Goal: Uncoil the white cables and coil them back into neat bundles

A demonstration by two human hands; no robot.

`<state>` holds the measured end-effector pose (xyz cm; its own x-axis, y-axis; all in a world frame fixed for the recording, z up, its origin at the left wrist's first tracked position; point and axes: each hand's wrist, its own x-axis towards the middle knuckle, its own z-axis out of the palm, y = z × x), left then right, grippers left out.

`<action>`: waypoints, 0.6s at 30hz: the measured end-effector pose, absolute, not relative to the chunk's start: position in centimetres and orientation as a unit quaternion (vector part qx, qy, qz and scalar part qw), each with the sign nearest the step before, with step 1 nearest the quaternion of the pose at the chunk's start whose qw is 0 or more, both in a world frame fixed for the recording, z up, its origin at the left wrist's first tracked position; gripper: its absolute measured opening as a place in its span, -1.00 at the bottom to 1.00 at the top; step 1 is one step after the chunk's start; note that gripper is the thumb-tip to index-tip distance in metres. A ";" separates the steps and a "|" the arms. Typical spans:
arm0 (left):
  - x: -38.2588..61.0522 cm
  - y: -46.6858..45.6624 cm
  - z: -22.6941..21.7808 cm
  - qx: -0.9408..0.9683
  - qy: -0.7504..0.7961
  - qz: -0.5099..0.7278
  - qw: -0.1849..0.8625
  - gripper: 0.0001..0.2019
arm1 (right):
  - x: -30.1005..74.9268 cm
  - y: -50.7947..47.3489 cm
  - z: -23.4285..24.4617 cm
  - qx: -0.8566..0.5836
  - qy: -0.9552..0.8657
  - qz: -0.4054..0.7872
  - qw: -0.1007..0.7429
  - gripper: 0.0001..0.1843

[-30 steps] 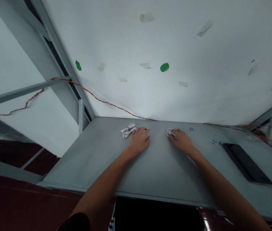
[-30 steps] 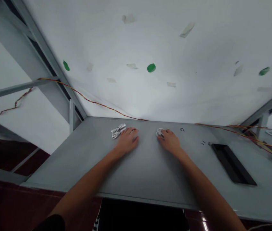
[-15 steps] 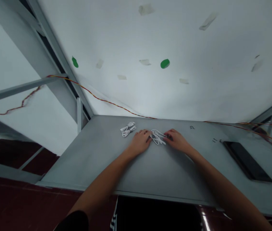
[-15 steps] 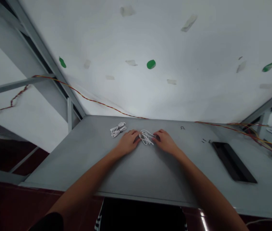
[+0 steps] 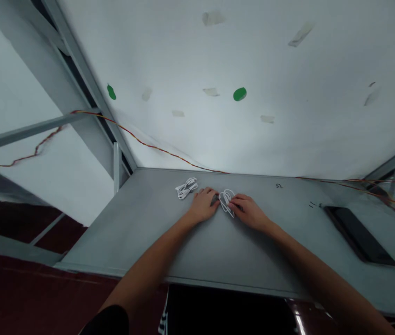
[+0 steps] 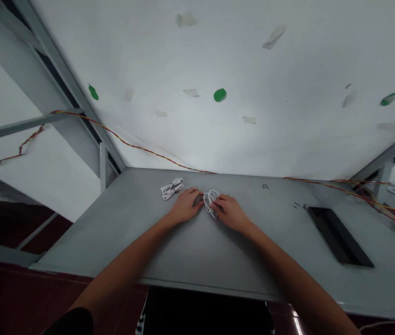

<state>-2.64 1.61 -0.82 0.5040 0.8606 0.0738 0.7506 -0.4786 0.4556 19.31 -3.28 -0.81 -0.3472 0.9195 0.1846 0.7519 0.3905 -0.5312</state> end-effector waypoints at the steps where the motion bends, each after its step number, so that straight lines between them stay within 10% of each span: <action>1: -2.7 1.6 -0.8 0.849 0.470 0.151 0.190 -0.70 | 19.4 -3.2 -0.8 -0.523 -0.797 0.189 0.236 -0.56; 18: -2.5 2.1 -1.3 0.885 0.382 0.164 0.209 -0.77 | 21.6 -2.0 -2.3 -0.647 -0.714 0.153 0.223 -0.65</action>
<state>-2.54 2.07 -1.34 0.6546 0.7446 0.1306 0.6072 -0.6209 0.4958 21.62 -1.96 -2.27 -0.0648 0.9906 0.1205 0.8547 0.1174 -0.5057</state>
